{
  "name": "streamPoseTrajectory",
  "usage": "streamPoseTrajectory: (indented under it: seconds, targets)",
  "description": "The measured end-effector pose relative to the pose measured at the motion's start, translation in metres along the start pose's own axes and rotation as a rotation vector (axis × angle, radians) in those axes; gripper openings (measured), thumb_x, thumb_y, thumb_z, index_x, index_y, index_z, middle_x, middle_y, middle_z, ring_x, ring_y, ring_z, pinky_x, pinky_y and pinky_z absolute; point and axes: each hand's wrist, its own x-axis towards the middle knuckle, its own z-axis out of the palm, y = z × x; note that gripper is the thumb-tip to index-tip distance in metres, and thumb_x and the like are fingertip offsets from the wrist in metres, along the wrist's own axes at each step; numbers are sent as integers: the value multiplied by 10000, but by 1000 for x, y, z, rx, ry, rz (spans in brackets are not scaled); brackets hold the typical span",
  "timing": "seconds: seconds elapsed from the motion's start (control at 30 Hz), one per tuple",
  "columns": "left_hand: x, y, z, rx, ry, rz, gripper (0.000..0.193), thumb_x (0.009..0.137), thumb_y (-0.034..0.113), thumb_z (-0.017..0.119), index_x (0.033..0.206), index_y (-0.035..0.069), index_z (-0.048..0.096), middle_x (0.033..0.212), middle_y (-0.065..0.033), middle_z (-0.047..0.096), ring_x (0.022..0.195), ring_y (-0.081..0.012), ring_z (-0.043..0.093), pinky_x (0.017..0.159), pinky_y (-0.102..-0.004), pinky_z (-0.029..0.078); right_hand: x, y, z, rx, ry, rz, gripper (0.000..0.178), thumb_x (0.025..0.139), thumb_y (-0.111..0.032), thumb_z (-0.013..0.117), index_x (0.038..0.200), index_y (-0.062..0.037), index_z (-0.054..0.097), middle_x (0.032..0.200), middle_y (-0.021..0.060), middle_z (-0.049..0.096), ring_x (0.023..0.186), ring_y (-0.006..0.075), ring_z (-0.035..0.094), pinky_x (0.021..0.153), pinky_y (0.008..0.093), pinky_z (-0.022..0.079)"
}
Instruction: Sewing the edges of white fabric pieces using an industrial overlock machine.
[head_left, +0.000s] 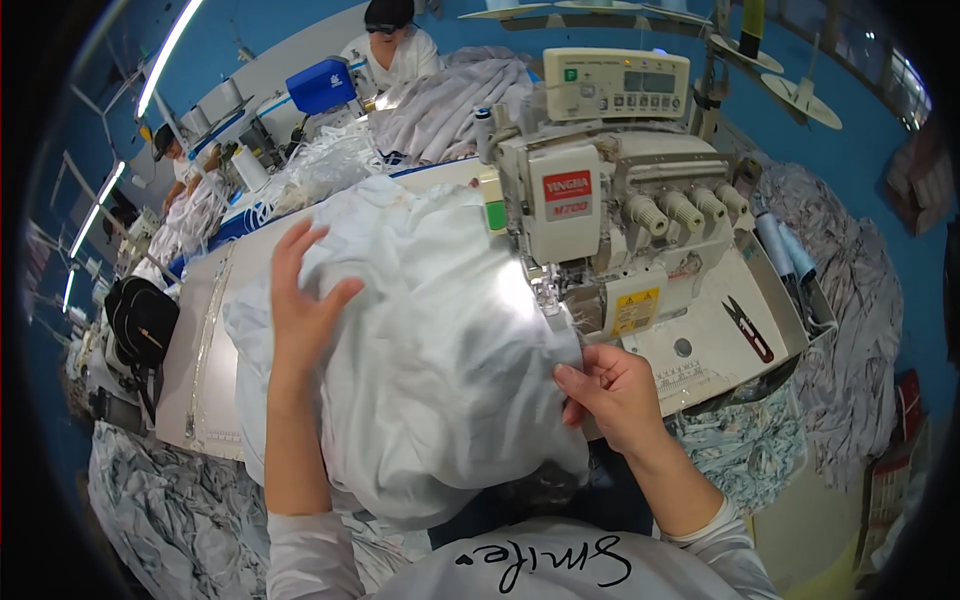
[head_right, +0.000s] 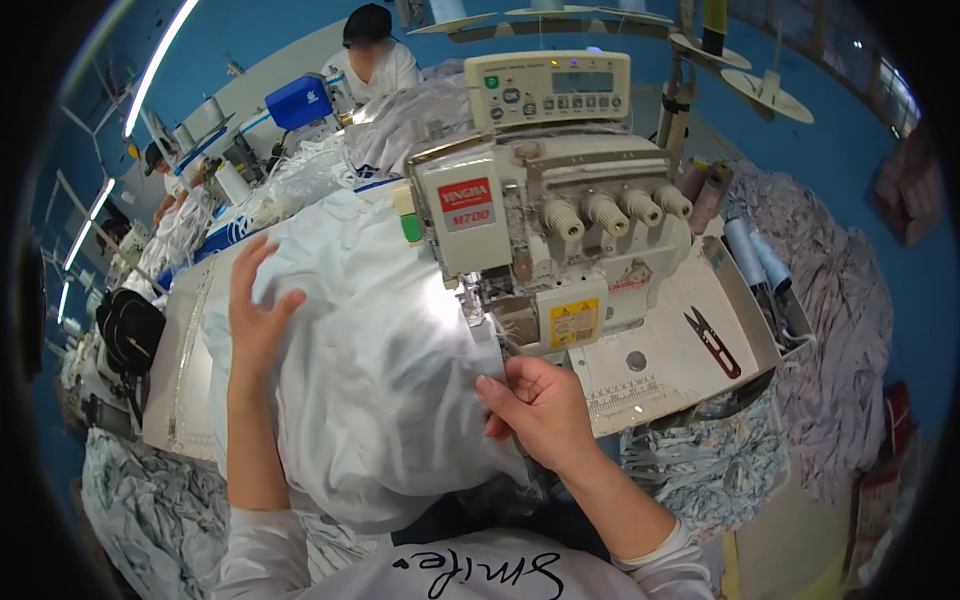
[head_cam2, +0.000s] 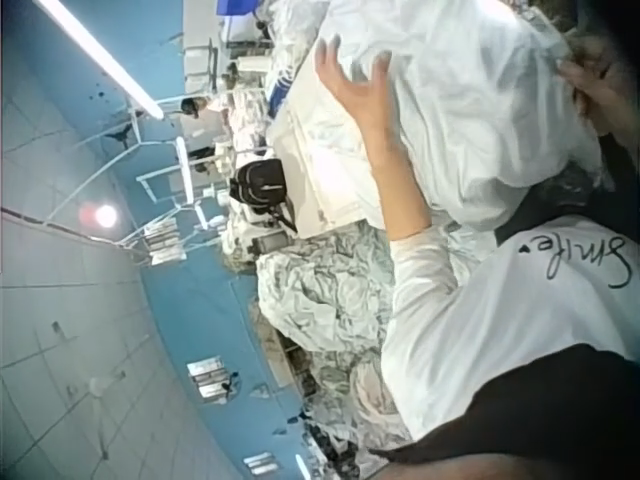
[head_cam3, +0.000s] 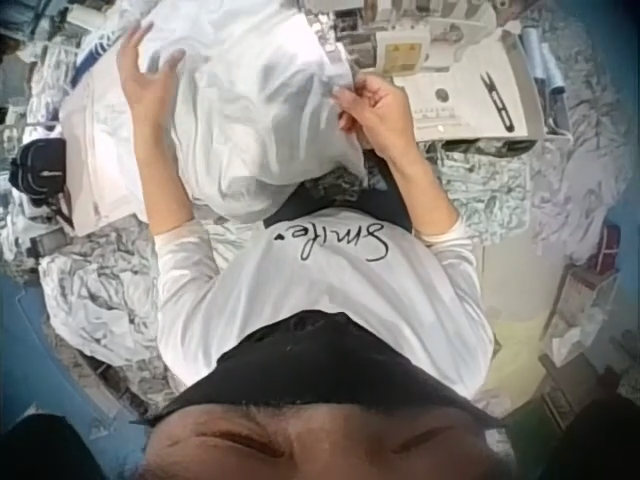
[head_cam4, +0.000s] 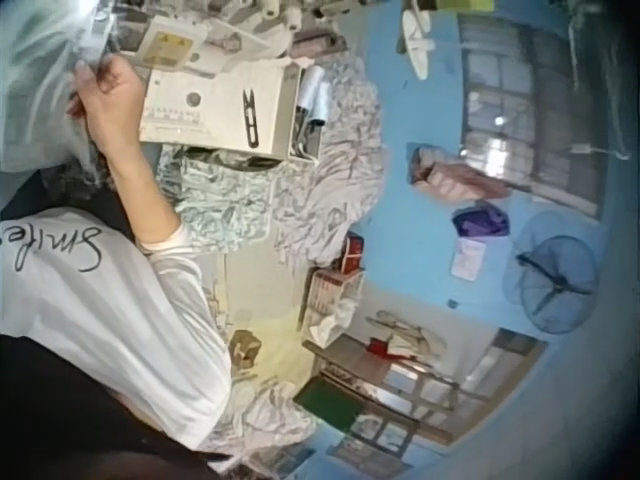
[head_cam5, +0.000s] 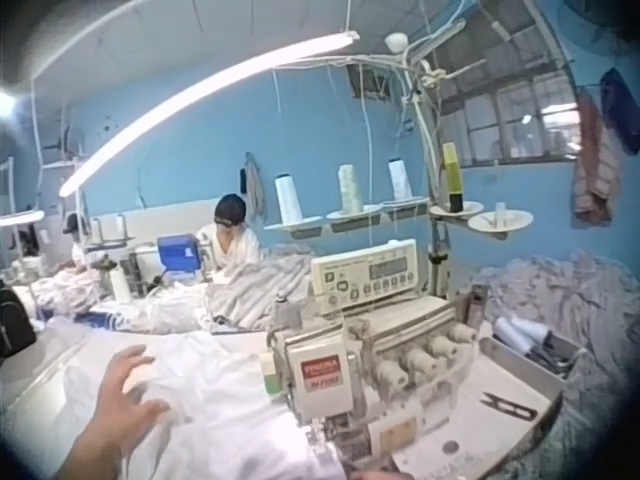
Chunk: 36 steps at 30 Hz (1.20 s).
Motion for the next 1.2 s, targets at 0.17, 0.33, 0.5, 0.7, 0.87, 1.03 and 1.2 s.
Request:
streamPoseTrajectory:
  seconds: [0.17, 0.33, 0.5, 0.7, 0.87, 1.03, 1.2]
  targets:
    - [57, 4, 63, -299, -206, 72, 485, 848, 300, 623, 1236, 27, 524, 1329, -155, 478, 1264, -286, 411, 1049, -350, 308, -4, 2, 7, -13, 3, -39, 132, 865, -106, 630, 862, 23, 606, 617, 52, 600, 463, 99, 562, 438, 211, 448]
    - [60, -10, 100, -272, -530, -17, 402, 838, 226, 650, 1185, 40, 568, 1225, -169, 562, 1148, -290, 520, 1004, -339, 368, -12, -3, 17, -94, 48, -56, 137, 878, -93, 605, 886, 43, 607, 645, 80, 618, 491, 117, 584, 440, 210, 452]
    - [58, -23, 71, -275, -349, 324, 313, 708, 56, 717, 1010, 58, 632, 979, -86, 672, 878, -238, 614, 815, -338, 464, -11, 1, 17, -81, 37, -52, 162, 886, -113, 601, 915, 46, 587, 659, 92, 620, 491, 137, 601, 430, 209, 457]
    - [35, 26, 8, -316, -287, 637, 171, 644, 40, 734, 788, 55, 642, 694, -27, 587, 663, -205, 565, 613, -303, 465, -13, -1, 12, -22, 39, -29, 176, 912, -140, 577, 917, 36, 563, 667, 85, 618, 512, 138, 614, 440, 213, 461]
    - [5, 35, 8, -147, -276, 673, 154, 560, 58, 710, 695, 98, 647, 670, -2, 559, 576, -166, 513, 491, -285, 428, -12, 2, 11, 13, 37, -34, 193, 910, -163, 586, 920, 29, 576, 644, 74, 614, 471, 125, 582, 444, 215, 448]
    - [5, 17, 15, -154, -144, 626, 192, 514, 18, 682, 666, 129, 644, 680, 39, 580, 570, -152, 508, 469, -275, 424, -11, 5, 16, -1, 56, -52, 194, 902, -159, 597, 921, 35, 605, 634, 72, 616, 473, 126, 578, 452, 222, 452]
    - [0, 17, 1, -14, -186, 568, 297, 551, 57, 697, 838, 115, 646, 876, -8, 609, 732, -203, 550, 629, -315, 460, -13, 11, 18, 23, 40, -81, 170, 913, -140, 567, 893, 26, 591, 655, 73, 615, 465, 129, 572, 450, 229, 461]
